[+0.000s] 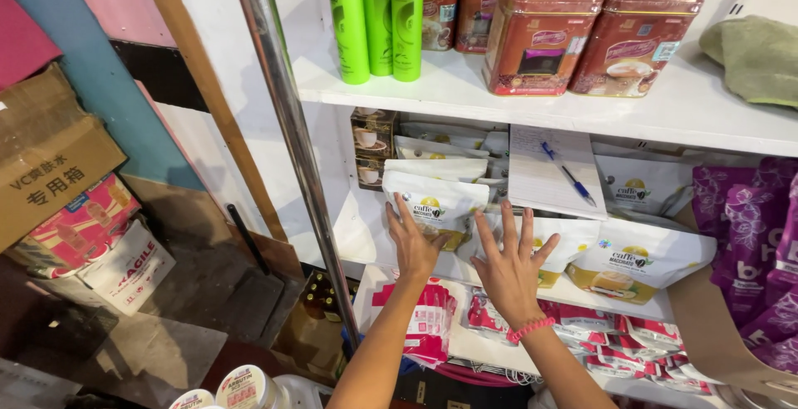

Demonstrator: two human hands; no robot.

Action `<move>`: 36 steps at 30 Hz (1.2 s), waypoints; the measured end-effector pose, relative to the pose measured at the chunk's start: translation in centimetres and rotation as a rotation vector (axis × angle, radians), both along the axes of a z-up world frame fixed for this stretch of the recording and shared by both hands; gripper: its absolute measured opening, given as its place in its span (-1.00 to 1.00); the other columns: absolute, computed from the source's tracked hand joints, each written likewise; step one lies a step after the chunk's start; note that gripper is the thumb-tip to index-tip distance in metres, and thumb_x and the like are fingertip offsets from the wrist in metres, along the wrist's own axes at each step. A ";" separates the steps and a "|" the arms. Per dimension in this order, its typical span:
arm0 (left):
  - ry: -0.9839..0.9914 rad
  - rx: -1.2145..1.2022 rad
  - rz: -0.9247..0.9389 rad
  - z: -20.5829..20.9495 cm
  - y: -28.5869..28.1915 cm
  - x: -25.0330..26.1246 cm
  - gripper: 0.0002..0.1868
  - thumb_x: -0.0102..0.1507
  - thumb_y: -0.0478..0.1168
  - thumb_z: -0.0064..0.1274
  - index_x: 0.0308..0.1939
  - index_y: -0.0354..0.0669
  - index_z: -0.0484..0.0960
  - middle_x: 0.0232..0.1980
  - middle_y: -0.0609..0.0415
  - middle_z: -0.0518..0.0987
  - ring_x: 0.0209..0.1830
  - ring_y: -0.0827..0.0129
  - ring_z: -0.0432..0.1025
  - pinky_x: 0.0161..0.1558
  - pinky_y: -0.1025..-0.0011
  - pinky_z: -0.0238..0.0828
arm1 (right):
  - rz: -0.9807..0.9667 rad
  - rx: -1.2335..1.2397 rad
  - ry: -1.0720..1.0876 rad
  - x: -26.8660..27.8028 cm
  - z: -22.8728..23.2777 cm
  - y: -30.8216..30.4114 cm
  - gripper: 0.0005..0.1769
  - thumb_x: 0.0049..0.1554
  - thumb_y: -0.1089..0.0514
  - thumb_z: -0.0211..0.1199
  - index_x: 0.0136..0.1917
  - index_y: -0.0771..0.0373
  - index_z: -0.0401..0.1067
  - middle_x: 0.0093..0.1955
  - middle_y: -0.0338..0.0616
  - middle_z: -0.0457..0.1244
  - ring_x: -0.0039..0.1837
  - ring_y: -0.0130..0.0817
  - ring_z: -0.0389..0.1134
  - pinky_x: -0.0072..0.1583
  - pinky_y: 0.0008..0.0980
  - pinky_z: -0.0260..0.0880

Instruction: The person wipes a white shelf with a green cloth and arranges various items, including brown rectangular tins, green bottles, and white pouches. They repeatedly pick up, move, and stack the tins to organize the display on the shelf.

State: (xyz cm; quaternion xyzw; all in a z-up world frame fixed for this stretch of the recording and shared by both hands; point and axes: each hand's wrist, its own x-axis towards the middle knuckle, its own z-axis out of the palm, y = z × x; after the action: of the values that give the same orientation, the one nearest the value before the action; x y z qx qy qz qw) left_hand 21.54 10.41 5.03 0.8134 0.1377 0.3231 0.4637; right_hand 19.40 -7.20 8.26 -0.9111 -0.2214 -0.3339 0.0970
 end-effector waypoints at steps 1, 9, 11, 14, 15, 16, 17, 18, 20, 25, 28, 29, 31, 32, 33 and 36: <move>-0.001 0.001 -0.007 0.0 -0.2 0.1 0.55 -0.14 -0.25 0.58 0.59 0.01 -0.39 0.59 -0.43 -0.22 0.55 -0.41 -0.08 0.41 -0.03 0.17 | -0.007 0.001 -0.001 0.2 -0.2 -0.4 0.06 -0.08 -0.04 0.50 0.60 -0.25 0.06 0.72 -0.09 -0.23 0.72 0.12 -0.34 0.43 0.70 -0.52; -0.052 0.147 0.105 -0.1 -3.4 -1.6 0.42 -0.05 -0.22 0.51 0.54 -0.29 -0.34 0.53 -0.52 -0.41 0.56 -0.48 -0.38 0.49 -0.26 -0.23 | 0.043 0.106 -0.045 1.0 -0.1 -3.7 -0.06 -0.02 -0.32 0.35 0.56 -0.18 0.14 0.71 -0.06 -0.21 0.70 0.16 -0.35 0.40 0.75 -0.52; -0.114 0.171 0.104 -0.7 -4.8 -2.2 0.34 0.04 -0.16 0.47 0.54 -0.31 -0.32 0.53 -0.54 -0.42 0.55 -0.50 -0.38 0.45 -0.30 -0.25 | 0.024 0.112 -0.075 1.5 0.0 -4.6 -0.10 0.03 -0.33 0.32 0.57 -0.16 0.15 0.71 -0.08 -0.20 0.72 0.15 -0.34 0.42 0.75 -0.51; -0.212 0.192 0.075 -1.7 -7.1 -3.6 0.18 0.18 -0.16 0.33 0.57 -0.32 -0.28 0.57 -0.53 -0.40 0.58 -0.49 -0.35 0.44 -0.34 -0.23 | 0.009 0.126 -0.098 1.5 0.4 -5.5 -0.14 0.09 -0.34 0.27 0.58 -0.13 0.18 0.73 -0.09 -0.19 0.73 0.14 -0.34 0.44 0.73 -0.49; -0.252 0.189 0.043 -2.0 -8.0 -4.0 0.10 0.24 -0.21 0.24 0.60 -0.31 -0.26 0.60 -0.49 -0.36 0.62 -0.46 -0.32 0.48 -0.33 -0.18 | 0.009 0.134 -0.097 1.5 0.7 -5.8 -0.14 0.10 -0.34 0.27 0.59 -0.12 0.19 0.74 -0.09 -0.19 0.74 0.15 -0.35 0.45 0.72 -0.48; -0.252 0.190 0.044 -2.3 -8.7 -4.4 0.10 0.24 -0.21 0.24 0.60 -0.31 -0.26 0.60 -0.49 -0.36 0.62 -0.46 -0.32 0.48 -0.33 -0.18 | 0.010 0.136 -0.096 1.5 0.7 -6.1 -0.14 0.10 -0.34 0.27 0.59 -0.12 0.19 0.74 -0.09 -0.19 0.74 0.15 -0.35 0.45 0.72 -0.48; -0.232 0.164 -0.035 -2.6 -9.3 -4.8 0.13 0.17 -0.24 0.24 0.59 -0.33 -0.25 0.60 -0.50 -0.36 0.61 -0.46 -0.30 0.49 -0.31 -0.16 | 0.028 0.124 -0.069 1.4 0.6 -6.4 -0.11 0.04 -0.35 0.30 0.57 -0.13 0.19 0.72 -0.09 -0.20 0.72 0.16 -0.35 0.43 0.74 -0.50; -0.212 0.137 -0.114 -3.0 -10.0 -5.2 0.15 0.11 -0.27 0.24 0.58 -0.34 -0.24 0.60 -0.51 -0.35 0.61 -0.46 -0.29 0.49 -0.30 -0.13 | 0.046 0.112 -0.042 1.3 0.5 -6.6 -0.07 -0.02 -0.36 0.34 0.55 -0.14 0.20 0.71 -0.10 -0.21 0.71 0.17 -0.35 0.41 0.75 -0.51; -0.175 0.137 -0.125 -3.2 -11.1 -5.3 0.14 0.11 -0.25 0.27 0.57 -0.33 -0.21 0.60 -0.50 -0.32 0.61 -0.45 -0.27 0.49 -0.26 -0.09 | 0.062 0.106 -0.031 1.8 -0.9 -7.4 -0.02 -0.11 -0.35 0.38 0.53 -0.18 0.18 0.70 -0.08 -0.23 0.69 0.19 -0.36 0.41 0.75 -0.51; -0.152 0.272 -0.066 -5.0 -12.5 -3.0 0.13 0.21 -0.15 0.28 0.59 -0.37 -0.22 0.61 -0.54 -0.34 0.61 -0.47 -0.29 0.47 -0.25 -0.10 | 0.051 0.078 -0.036 3.8 -4.7 -9.3 0.09 -0.17 -0.29 0.45 0.57 -0.27 0.09 0.72 0.01 -0.31 0.70 0.28 -0.42 0.44 0.75 -0.52; -0.035 0.373 0.040 -4.3 -12.7 -1.6 0.06 0.25 -0.07 0.26 0.58 -0.28 -0.15 0.61 -0.46 -0.34 0.62 -0.42 -0.29 0.42 -0.28 -0.09 | 0.036 0.042 -0.048 5.1 -6.4 -9.7 0.11 -0.13 -0.30 0.45 0.59 -0.31 0.01 0.72 0.05 -0.36 0.70 0.32 -0.46 0.44 0.75 -0.53; -0.005 0.381 0.059 -4.3 -12.8 -1.1 0.05 0.23 -0.05 0.26 0.59 -0.24 -0.12 0.61 -0.44 -0.35 0.61 -0.42 -0.30 0.42 -0.28 -0.09 | 0.006 0.040 -0.039 5.5 -6.7 -9.6 0.10 -0.11 -0.29 0.45 0.59 -0.36 -0.01 0.72 0.02 -0.37 0.70 0.28 -0.47 0.44 0.74 -0.53; 0.023 0.390 0.085 -4.1 -12.8 -0.4 0.05 0.22 -0.03 0.26 0.59 -0.20 -0.09 0.61 -0.41 -0.36 0.60 -0.42 -0.31 0.42 -0.29 -0.10 | -0.019 0.040 -0.031 6.2 -7.1 -9.5 0.09 -0.09 -0.29 0.45 0.59 -0.41 -0.03 0.73 -0.01 -0.38 0.71 0.24 -0.48 0.45 0.72 -0.53; 0.057 0.385 0.089 -4.0 -12.7 0.0 0.05 0.22 -0.02 0.26 0.59 -0.18 -0.08 0.62 -0.39 -0.36 0.60 -0.39 -0.31 0.42 -0.29 -0.10 | -0.020 0.039 -0.026 6.5 -7.2 -9.3 0.08 -0.07 -0.28 0.44 0.60 -0.42 -0.05 0.73 -0.01 -0.39 0.71 0.24 -0.48 0.45 0.72 -0.52; 0.094 0.377 0.091 -4.1 -12.8 0.1 0.05 0.22 -0.01 0.27 0.59 -0.17 -0.08 0.63 -0.36 -0.37 0.61 -0.37 -0.31 0.42 -0.29 -0.09 | -0.021 0.037 -0.017 6.6 -7.4 -9.3 0.07 -0.05 -0.27 0.42 0.60 -0.43 -0.06 0.74 -0.01 -0.39 0.72 0.24 -0.49 0.45 0.72 -0.52; 0.105 0.375 0.096 -4.1 -12.6 0.5 0.06 0.22 0.03 0.27 0.59 -0.17 -0.08 0.63 -0.33 -0.36 0.61 -0.35 -0.30 0.41 -0.30 -0.09 | -0.009 0.010 -0.001 7.4 -7.7 -9.3 0.05 -0.04 -0.25 0.41 0.61 -0.40 -0.04 0.73 0.01 -0.39 0.71 0.27 -0.49 0.46 0.73 -0.51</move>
State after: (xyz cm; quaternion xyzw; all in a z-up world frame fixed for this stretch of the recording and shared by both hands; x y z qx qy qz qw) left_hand 22.07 -2.20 0.96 0.8938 0.1378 0.3219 0.2801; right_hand 26.82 -16.52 0.60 -0.9115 -0.2156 -0.3357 0.1002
